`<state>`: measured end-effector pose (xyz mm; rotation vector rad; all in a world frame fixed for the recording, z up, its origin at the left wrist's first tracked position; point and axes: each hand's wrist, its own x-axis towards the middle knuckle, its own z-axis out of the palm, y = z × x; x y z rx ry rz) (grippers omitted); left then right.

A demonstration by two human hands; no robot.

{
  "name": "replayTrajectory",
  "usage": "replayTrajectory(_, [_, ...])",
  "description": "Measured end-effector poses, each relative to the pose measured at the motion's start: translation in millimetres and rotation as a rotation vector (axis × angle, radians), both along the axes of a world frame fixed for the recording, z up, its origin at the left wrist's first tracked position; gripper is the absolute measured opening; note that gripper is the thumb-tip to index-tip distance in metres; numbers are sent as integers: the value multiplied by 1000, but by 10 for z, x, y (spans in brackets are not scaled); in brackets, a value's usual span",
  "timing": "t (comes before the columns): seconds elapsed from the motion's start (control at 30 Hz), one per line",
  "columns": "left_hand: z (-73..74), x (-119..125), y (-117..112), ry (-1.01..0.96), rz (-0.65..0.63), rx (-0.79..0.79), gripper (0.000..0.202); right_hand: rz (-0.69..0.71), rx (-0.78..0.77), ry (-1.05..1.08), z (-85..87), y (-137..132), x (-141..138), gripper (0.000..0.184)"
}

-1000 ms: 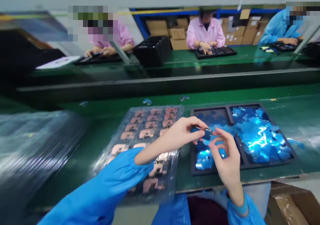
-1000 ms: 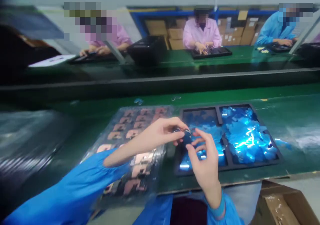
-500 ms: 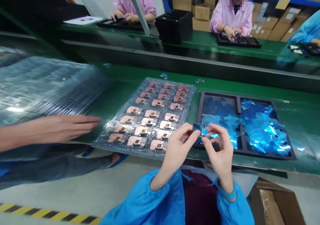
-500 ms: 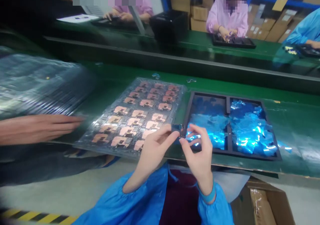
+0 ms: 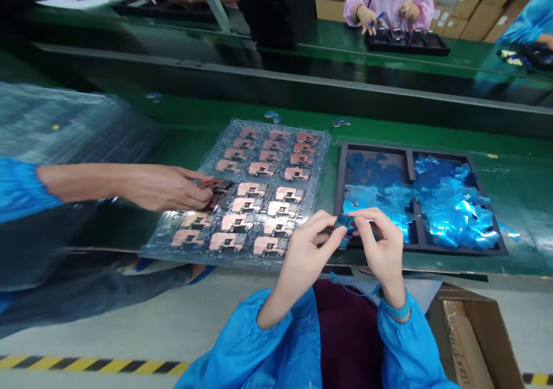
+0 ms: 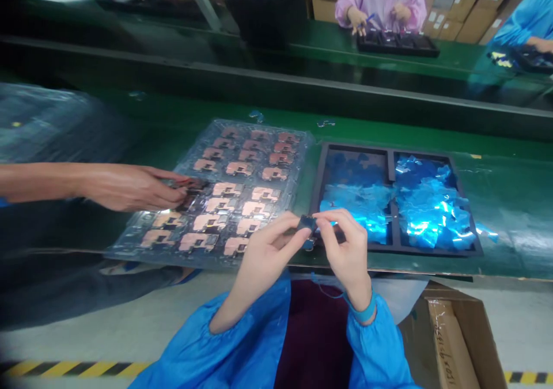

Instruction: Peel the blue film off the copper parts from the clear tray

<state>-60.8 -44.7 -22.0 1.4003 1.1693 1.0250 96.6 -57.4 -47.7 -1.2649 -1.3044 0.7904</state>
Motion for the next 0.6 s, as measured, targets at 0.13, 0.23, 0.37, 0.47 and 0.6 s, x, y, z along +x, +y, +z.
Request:
replayTrajectory(0.13, [10,8,-18,-29,-24,-37,18,-32,-23,-44,16,14,20,19])
replayTrajectory(0.23, [-12,14,-23,-40,-11,-35,16,-64,36,-111,12,18,19,25])
replayTrajectory(0.37, [-83,5,-12,-24,56,-34,16,-108,226,-321,-8,12,17,19])
replayTrajectory(0.47, [-102,-4,-10,-11,40,-16,17,-153,361,-503,-29,-3,13,24])
replayTrajectory(0.6, [-64,-30,-7,-76,-48,-12,23,-192,441,-574,-43,-8,13,28])
